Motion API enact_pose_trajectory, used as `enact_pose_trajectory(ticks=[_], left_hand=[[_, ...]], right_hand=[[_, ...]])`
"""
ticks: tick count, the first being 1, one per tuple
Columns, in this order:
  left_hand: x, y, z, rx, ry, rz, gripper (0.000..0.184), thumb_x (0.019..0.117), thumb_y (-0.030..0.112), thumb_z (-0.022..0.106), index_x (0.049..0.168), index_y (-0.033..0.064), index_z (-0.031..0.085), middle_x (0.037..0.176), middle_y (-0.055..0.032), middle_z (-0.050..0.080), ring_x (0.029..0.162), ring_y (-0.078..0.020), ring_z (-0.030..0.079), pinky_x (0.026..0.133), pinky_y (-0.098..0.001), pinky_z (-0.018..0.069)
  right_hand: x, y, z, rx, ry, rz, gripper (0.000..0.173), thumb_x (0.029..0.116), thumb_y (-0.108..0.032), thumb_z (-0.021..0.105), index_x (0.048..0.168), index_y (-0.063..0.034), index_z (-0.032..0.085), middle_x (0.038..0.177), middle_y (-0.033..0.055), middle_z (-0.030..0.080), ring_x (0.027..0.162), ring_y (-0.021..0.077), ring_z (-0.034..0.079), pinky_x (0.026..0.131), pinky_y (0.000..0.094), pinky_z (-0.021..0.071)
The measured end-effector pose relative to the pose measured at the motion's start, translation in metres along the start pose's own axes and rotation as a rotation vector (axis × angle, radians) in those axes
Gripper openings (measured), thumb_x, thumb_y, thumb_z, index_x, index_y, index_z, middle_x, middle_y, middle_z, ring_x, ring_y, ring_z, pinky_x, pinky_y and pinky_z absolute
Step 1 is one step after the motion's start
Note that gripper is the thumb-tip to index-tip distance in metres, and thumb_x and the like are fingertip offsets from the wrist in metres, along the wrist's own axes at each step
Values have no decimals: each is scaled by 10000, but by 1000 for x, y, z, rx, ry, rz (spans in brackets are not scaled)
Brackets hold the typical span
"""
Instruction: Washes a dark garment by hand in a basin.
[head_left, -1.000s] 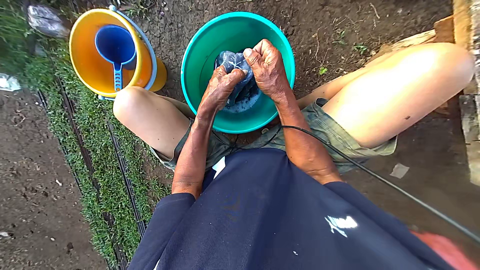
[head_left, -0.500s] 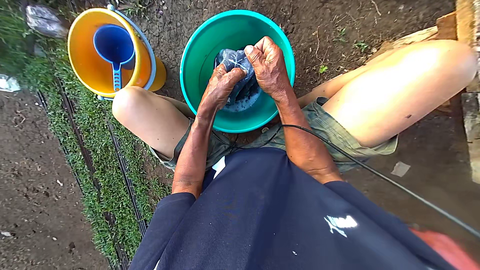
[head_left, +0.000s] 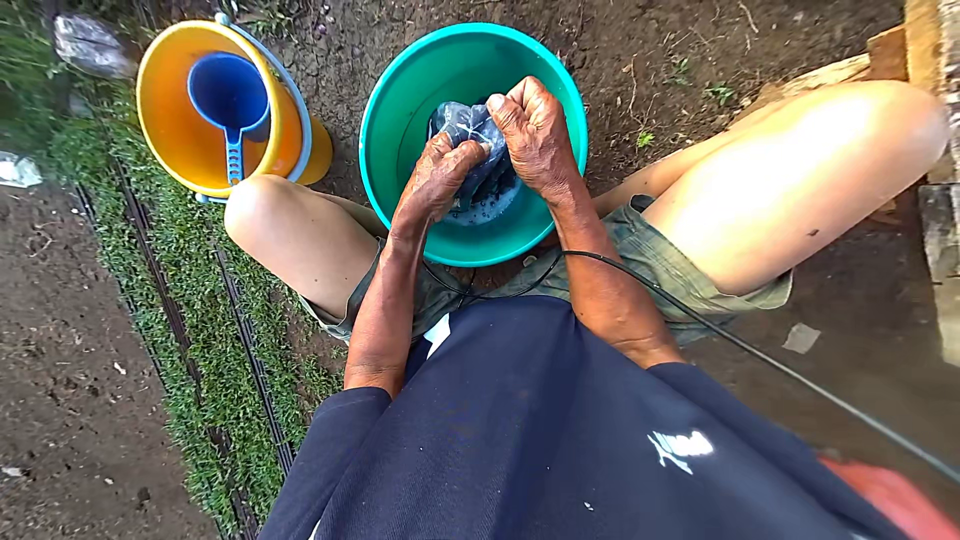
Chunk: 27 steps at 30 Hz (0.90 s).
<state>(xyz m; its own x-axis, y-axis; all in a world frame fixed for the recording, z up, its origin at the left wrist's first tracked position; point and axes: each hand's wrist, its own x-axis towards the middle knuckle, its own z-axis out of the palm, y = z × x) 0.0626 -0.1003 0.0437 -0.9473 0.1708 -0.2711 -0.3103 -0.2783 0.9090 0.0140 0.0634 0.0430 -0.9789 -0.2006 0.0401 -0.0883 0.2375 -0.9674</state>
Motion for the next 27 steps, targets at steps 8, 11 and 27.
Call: enact_pose_trajectory(ticks=[8, 11, 27], left_hand=[[2, -1, 3, -21, 51, 10, 125, 959, 79, 586, 1046, 0, 626, 896, -101, 690, 831, -191, 691, 774, -388, 595], [5, -2, 5, -1, 88, 6, 162, 931, 113, 622, 1054, 7, 629, 904, -103, 691, 841, -195, 692, 780, -397, 597], [5, -1, 4, 29, 70, 15, 119, 952, 117, 609, 1009, 16, 636, 864, -90, 686, 802, -186, 687, 750, -385, 594]], right_hand=[[0, 0, 1, 14, 7, 2, 227, 1041, -258, 596, 881, -104, 552, 705, -10, 511, 627, 92, 517, 611, 269, 453], [0, 1, 4, 26, 3, 1, 230, 1043, -257, 594, 881, -100, 549, 709, -5, 509, 631, 98, 517, 616, 274, 457], [0, 0, 3, 30, -3, -2, 231, 1043, -251, 591, 872, -104, 543, 703, -8, 508, 629, 96, 517, 607, 274, 452]])
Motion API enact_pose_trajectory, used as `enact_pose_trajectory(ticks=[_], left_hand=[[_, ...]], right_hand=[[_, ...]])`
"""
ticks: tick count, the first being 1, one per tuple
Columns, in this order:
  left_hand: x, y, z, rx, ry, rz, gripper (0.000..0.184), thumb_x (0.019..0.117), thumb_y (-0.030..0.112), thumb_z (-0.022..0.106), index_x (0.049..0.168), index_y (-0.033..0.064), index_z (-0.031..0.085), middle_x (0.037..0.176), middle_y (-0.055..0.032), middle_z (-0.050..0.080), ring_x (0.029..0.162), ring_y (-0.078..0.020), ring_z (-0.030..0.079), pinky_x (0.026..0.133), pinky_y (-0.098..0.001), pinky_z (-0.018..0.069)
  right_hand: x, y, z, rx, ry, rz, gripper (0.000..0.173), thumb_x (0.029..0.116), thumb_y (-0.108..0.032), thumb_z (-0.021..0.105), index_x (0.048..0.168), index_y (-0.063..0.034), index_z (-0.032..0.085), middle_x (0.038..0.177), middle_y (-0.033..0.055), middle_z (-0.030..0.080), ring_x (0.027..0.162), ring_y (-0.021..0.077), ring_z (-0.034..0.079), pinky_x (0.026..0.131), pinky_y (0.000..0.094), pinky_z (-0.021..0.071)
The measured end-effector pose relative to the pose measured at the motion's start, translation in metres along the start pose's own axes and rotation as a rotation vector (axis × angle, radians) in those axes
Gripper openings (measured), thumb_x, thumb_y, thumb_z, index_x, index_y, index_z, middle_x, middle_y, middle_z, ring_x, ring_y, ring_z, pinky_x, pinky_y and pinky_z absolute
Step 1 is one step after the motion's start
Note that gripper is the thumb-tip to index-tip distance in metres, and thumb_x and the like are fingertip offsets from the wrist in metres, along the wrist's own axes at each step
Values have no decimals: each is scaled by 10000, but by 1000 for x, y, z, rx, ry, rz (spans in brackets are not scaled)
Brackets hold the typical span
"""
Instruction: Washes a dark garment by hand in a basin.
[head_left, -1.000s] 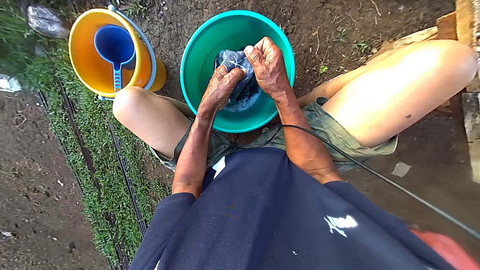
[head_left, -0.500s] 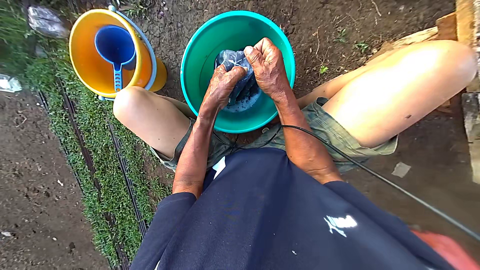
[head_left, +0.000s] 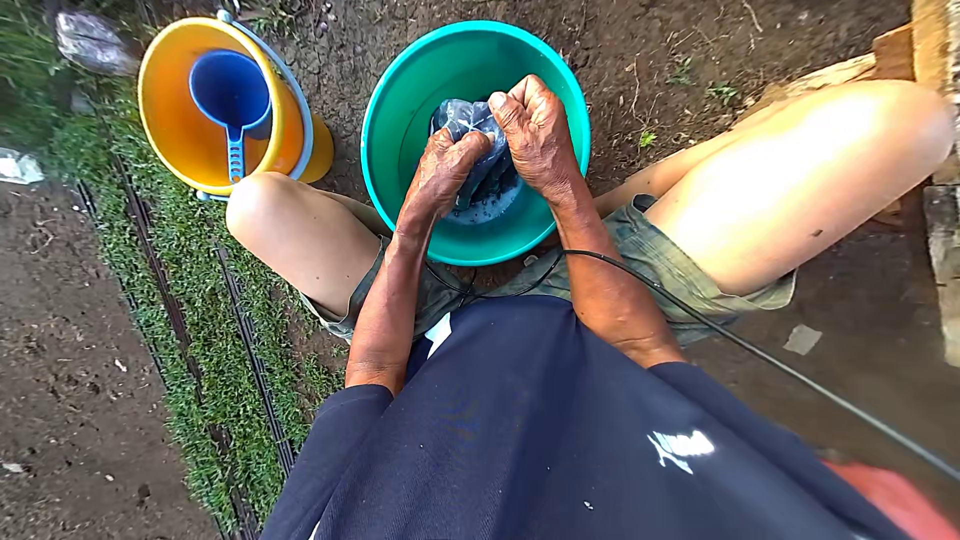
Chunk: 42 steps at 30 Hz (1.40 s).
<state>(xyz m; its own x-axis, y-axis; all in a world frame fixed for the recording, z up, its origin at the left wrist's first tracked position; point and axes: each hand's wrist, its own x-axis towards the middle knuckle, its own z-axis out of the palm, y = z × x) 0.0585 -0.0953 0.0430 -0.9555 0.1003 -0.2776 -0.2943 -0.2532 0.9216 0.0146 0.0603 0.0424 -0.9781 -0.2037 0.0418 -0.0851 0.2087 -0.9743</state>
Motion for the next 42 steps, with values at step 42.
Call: enact_pose_trajectory(ticks=[42], left_hand=[[1, 1, -1, 33, 16, -7, 126, 925, 119, 630, 1003, 20, 642, 862, -89, 692, 800, -184, 690, 744, -382, 595]], right_hand=[[-1, -1, 2, 20, -7, 10, 227, 1043, -249, 592, 883, -97, 545, 712, -3, 514, 632, 100, 523, 617, 275, 462]])
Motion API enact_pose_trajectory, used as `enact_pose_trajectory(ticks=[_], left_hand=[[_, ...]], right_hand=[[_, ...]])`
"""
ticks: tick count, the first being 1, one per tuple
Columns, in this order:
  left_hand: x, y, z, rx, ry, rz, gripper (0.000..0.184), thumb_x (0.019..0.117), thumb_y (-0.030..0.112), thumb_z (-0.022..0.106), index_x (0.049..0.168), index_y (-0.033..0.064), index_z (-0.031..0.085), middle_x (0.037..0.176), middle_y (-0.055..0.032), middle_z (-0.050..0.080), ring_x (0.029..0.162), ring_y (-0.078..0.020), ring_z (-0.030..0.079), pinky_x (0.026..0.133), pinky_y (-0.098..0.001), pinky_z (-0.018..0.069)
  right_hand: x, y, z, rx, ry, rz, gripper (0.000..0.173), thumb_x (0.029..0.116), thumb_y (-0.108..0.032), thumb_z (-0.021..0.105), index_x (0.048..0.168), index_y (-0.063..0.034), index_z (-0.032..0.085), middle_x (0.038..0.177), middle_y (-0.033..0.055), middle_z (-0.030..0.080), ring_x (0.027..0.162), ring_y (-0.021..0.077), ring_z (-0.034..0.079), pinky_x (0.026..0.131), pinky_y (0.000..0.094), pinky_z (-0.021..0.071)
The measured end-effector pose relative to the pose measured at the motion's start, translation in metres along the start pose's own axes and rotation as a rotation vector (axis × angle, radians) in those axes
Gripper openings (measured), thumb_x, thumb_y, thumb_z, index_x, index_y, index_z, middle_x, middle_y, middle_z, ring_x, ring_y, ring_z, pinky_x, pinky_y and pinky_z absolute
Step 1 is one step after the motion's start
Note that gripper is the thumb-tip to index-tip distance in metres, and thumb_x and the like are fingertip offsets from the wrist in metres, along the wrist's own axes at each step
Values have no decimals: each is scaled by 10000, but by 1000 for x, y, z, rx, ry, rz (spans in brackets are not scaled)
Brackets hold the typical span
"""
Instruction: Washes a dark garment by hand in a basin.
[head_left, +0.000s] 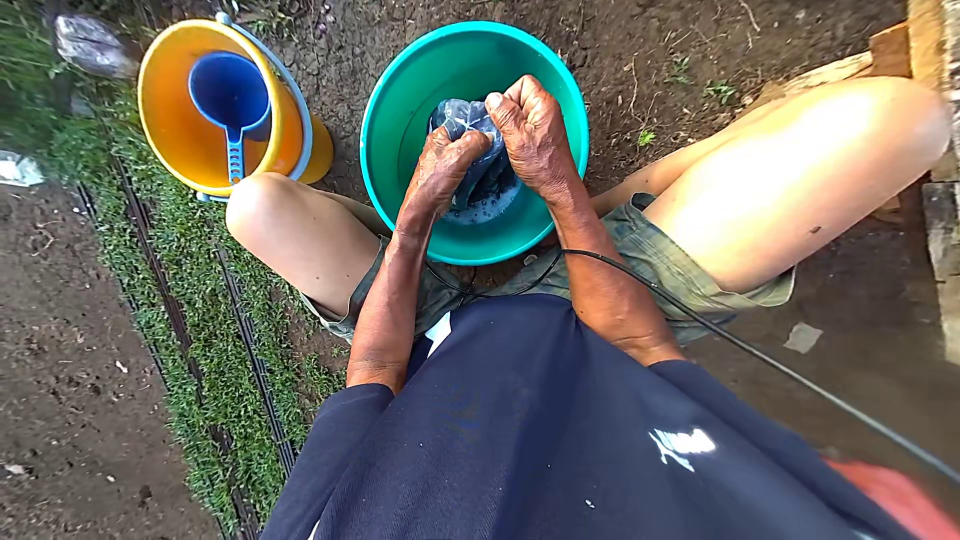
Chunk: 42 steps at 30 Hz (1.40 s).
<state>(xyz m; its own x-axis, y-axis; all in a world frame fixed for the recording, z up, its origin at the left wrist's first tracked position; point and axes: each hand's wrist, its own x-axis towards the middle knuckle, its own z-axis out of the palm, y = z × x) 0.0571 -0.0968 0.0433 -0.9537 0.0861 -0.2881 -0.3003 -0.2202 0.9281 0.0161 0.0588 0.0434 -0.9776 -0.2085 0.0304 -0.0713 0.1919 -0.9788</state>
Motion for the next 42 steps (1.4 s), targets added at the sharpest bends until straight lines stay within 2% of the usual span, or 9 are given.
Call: enact_pose_trajectory(ticks=[20, 25, 28, 30, 32, 34, 37, 39, 42], left_hand=[[-2, 0, -4, -7, -32, 9, 149, 932, 69, 580, 1051, 3, 640, 913, -94, 698, 842, -184, 690, 773, -383, 591], [0, 1, -5, -1, -39, -18, 180, 974, 157, 655, 1054, -5, 648, 899, -108, 704, 834, -200, 700, 784, -394, 601], [-1, 3, -6, -42, -37, -43, 234, 1041, 227, 571, 1051, 10, 658, 913, -99, 711, 856, -196, 705, 808, -399, 600], [-1, 6, -9, -103, -24, -66, 281, 1066, 258, 522, 1063, 14, 661, 956, -99, 713, 905, -198, 704, 845, -403, 596], [1, 6, -9, -164, 10, -72, 280, 1069, 256, 519, 1086, 9, 651, 991, -109, 711, 936, -205, 702, 866, -405, 593], [1, 6, -7, -231, 46, -92, 295, 1078, 258, 501, 1157, -1, 619, 1061, -128, 702, 996, -222, 697, 904, -415, 588], [-1, 6, 1, -264, 51, -86, 279, 1092, 251, 467, 1163, 10, 589, 1042, -118, 686, 971, -209, 691, 887, -401, 588], [-2, 2, 6, -241, 30, -26, 263, 1089, 235, 479, 1129, 3, 595, 989, -111, 680, 916, -199, 687, 849, -395, 591], [-7, 1, 10, -234, 26, 38, 225, 1077, 189, 498, 1119, -5, 603, 992, -117, 689, 919, -210, 694, 855, -414, 596]], right_hand=[[1, 3, -4, -15, 13, -17, 227, 1046, -244, 587, 878, -98, 542, 705, -8, 508, 633, 93, 519, 610, 267, 452], [1, 2, -1, -5, -14, -9, 222, 1042, -248, 594, 885, -98, 548, 709, -8, 512, 634, 93, 520, 609, 267, 454], [2, 5, -3, -15, -26, 2, 232, 1046, -265, 592, 889, -98, 558, 720, -10, 525, 649, 91, 531, 628, 271, 462], [3, 6, -5, -48, -16, 20, 220, 1047, -292, 591, 942, -98, 596, 776, -5, 574, 707, 89, 573, 676, 278, 490], [2, 3, -6, -163, 32, 6, 222, 1041, -310, 590, 1096, -103, 650, 955, 11, 652, 876, 94, 642, 808, 283, 549], [0, -4, -6, -291, 104, -35, 261, 1015, -288, 599, 1173, -88, 660, 1056, 52, 637, 969, 146, 619, 879, 323, 524], [-6, -15, -4, -310, 114, -26, 166, 968, -211, 658, 1078, -88, 635, 883, 19, 635, 750, 105, 617, 698, 294, 542], [-9, -12, 0, -287, 101, -40, 170, 940, -172, 670, 1076, -86, 616, 854, 14, 623, 705, 96, 599, 657, 287, 530], [-16, -20, -1, -457, 272, -329, 112, 930, -87, 566, 943, 7, 626, 782, 93, 614, 664, 121, 590, 613, 207, 475]])
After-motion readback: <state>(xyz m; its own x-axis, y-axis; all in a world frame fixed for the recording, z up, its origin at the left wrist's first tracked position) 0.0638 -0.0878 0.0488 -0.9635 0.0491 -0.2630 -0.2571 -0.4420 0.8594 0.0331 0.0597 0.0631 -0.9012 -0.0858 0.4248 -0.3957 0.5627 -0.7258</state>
